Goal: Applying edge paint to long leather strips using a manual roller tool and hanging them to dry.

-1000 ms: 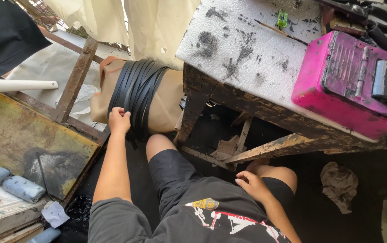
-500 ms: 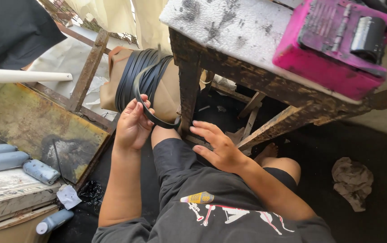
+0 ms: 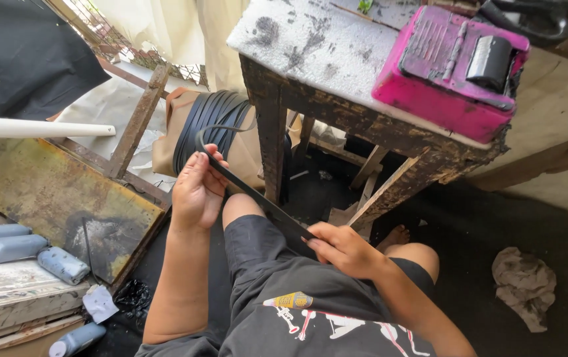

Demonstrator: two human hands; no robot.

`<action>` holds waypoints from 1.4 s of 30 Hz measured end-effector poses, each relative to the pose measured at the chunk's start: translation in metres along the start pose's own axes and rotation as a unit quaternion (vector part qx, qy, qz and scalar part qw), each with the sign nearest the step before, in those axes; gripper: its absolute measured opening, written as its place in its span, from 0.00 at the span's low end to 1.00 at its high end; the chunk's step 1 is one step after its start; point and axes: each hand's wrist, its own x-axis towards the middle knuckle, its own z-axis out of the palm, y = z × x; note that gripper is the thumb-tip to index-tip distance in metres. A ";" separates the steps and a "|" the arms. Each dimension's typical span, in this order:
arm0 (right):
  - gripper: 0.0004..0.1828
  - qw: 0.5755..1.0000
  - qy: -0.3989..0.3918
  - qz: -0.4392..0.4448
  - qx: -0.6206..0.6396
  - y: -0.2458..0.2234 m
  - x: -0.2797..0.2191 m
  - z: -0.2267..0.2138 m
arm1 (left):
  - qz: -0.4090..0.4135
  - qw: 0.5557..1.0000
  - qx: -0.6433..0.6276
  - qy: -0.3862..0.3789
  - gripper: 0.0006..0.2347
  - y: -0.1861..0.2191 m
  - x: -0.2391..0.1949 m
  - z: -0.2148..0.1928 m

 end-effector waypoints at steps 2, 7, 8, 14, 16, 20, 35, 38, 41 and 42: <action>0.10 0.997 -0.003 0.078 -0.029 -0.005 -0.027 -0.012 | 0.000 0.999 0.003 0.041 0.10 0.015 0.009 0.007; 0.10 0.963 0.027 0.256 -0.072 0.008 -0.088 -0.034 | 0.032 0.990 0.022 0.138 0.10 0.035 0.031 0.000; 0.11 0.931 0.050 0.350 -0.092 0.014 -0.099 -0.037 | 0.045 0.987 0.045 0.149 0.09 0.039 0.033 0.003; 0.14 0.866 0.131 0.474 -0.087 0.061 -0.160 -0.048 | 0.076 0.979 0.046 0.184 0.09 0.044 0.047 -0.007; 0.16 0.854 0.137 0.492 -0.094 0.080 -0.178 -0.052 | 0.084 0.977 0.036 0.193 0.09 0.046 0.048 -0.011; 0.16 0.802 0.147 0.561 -0.141 0.120 -0.213 -0.064 | 0.112 0.973 0.018 0.201 0.11 0.054 0.047 -0.012; 0.19 0.735 0.151 0.627 -0.210 0.204 -0.265 -0.101 | 0.138 0.978 -0.042 0.153 0.10 0.081 0.034 -0.044; 0.23 0.735 0.135 0.606 -0.274 0.211 -0.278 -0.108 | 0.144 0.971 -0.045 0.187 0.08 0.087 0.037 -0.106; 0.23 0.745 0.197 0.561 -0.302 0.161 -0.263 -0.103 | 0.164 0.933 0.070 0.313 0.16 0.075 0.028 -0.199; 0.23 0.750 0.222 0.548 -0.296 0.135 -0.252 -0.101 | 0.178 0.881 0.162 0.407 0.29 0.070 0.024 -0.234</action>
